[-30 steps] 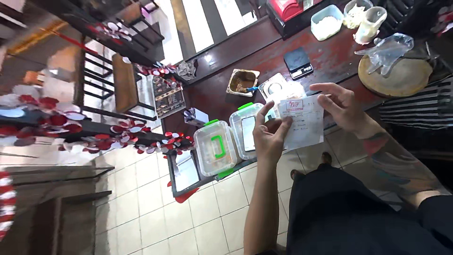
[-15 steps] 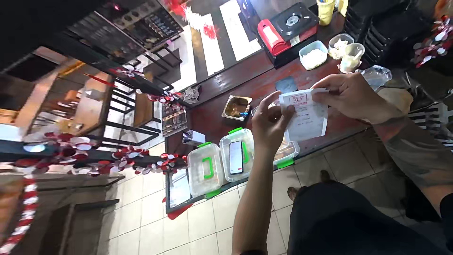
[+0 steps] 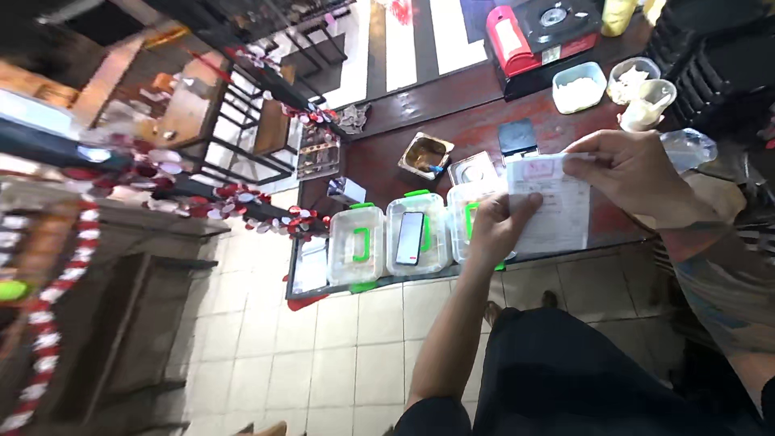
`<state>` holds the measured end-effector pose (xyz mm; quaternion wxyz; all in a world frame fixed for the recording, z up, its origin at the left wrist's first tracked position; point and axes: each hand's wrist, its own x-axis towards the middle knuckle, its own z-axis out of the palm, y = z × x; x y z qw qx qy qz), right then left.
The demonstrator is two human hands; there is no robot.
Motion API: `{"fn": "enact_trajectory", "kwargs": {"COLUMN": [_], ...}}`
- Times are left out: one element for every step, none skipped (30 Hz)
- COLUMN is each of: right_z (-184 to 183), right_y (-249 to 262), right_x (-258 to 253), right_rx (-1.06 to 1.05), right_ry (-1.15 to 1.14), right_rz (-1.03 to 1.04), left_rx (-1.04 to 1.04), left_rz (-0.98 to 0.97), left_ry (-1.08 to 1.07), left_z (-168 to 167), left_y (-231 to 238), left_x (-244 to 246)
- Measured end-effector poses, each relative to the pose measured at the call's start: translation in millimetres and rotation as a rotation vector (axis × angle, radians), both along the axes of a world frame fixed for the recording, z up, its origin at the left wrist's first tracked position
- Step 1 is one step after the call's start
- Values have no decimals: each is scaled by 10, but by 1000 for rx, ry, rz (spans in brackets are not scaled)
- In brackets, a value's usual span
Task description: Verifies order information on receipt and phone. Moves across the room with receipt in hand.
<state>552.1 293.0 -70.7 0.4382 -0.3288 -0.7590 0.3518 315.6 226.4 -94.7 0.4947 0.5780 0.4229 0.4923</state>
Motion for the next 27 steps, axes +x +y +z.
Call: {"fn": "enact_trajectory", "kwargs": {"right_z": [-85, -195, -283, -364, -458, -570, -704, -833, -943, -1052, -1168, -1281, -1378, -1463, -1536, -1599, -1650, -1697, -1736, -1763, -1790, -1811, -1826, -1844, -1873, -1900, -1921], "right_y": [-55, -122, -163, -181, -184, -195, -208, -227, -255, -282, -305, -330, -356, -382, -409, -441, -477, -514, -553, -592, -628, -662, -690, -707, -721, -738, -755], "right_x": [-25, -51, -102, -179, -267, -358, -450, -548, -657, -774, -896, -1030, -1178, -1335, -1494, -1649, -1799, -1944, -2082, -2216, -2350, -2481, -2608, -2728, -2839, -2936, -3025], "right_rx": [7, 10, 2, -22, -49, -79, -102, -119, -133, -135, -118, -97, -63, -27, 17, 60, 89, 108, 121, 131, 147, 169, 192, 211, 232, 249, 260], "right_ry": [-28, -50, -73, -82, -78, -80, -91, -113, -135, -155, -185, -209, -228, -245, -267, -295, -334, -376, -420, -466, -504, -544, -584, -614, -635, -658, -690], "right_rz": [12, 40, 76, 113, 151, 175, 188, 203, 218, 232, 241, 252, 260, 268, 274, 277, 284, 286, 285, 283, 276, 264, 253, 238, 225, 213, 202], "left_rx": [-23, -48, -75, -96, -120, -145, -165, -192, -243, -323, -414, -504, -599, -694, -788, -875, -949, -1018, -1091, -1158, -1225, -1274, -1302, -1331, -1369, -1408, -1438], "left_rz": [23, 31, 35, 43, 49, 49, 41, 38, 39, 62, 116, 201, 311, 432, 560, 671, 759, 813, 824, 805, 763, 721, 689, 666, 644, 619, 587], "left_ry": [13, 28, 41, 58, 114, 207, 323, 443, 545, 609, 627, 608, 581, 555, 527, 518, 538, 578, 623, 666, 704, 731, 736, 735, 729, 727, 738], "left_z": [-122, -273, -451, -645, -850, -1068, -1307, -1556, -1810, -2057, -2284, -2499, -2708, -2894, -3052, -3177, -3297, -3399, -3485, -3560, -3612, -3641, -3663, -3685, -3695, -3696, -3683], "left_y": [-124, -250, -358, -452, -546, -650, -766, -895, -1031, -1178, -1331, -1499, -1685, -1878, -2079, -2289, -2503, -2719, -2935, -3150, -3348, -3522, -3662, -3753, -3800, -3809, -3783], "left_x": [-32, -87, -164, -255, -370, -502, -656, -826, -1009, -1184, -1344, -1497, -1645, -1783, -1908, -2028, -2151, -2273, -2398, -2522, -2646, -2767, -2887, -3009, -3133, -3262, -3395]}}
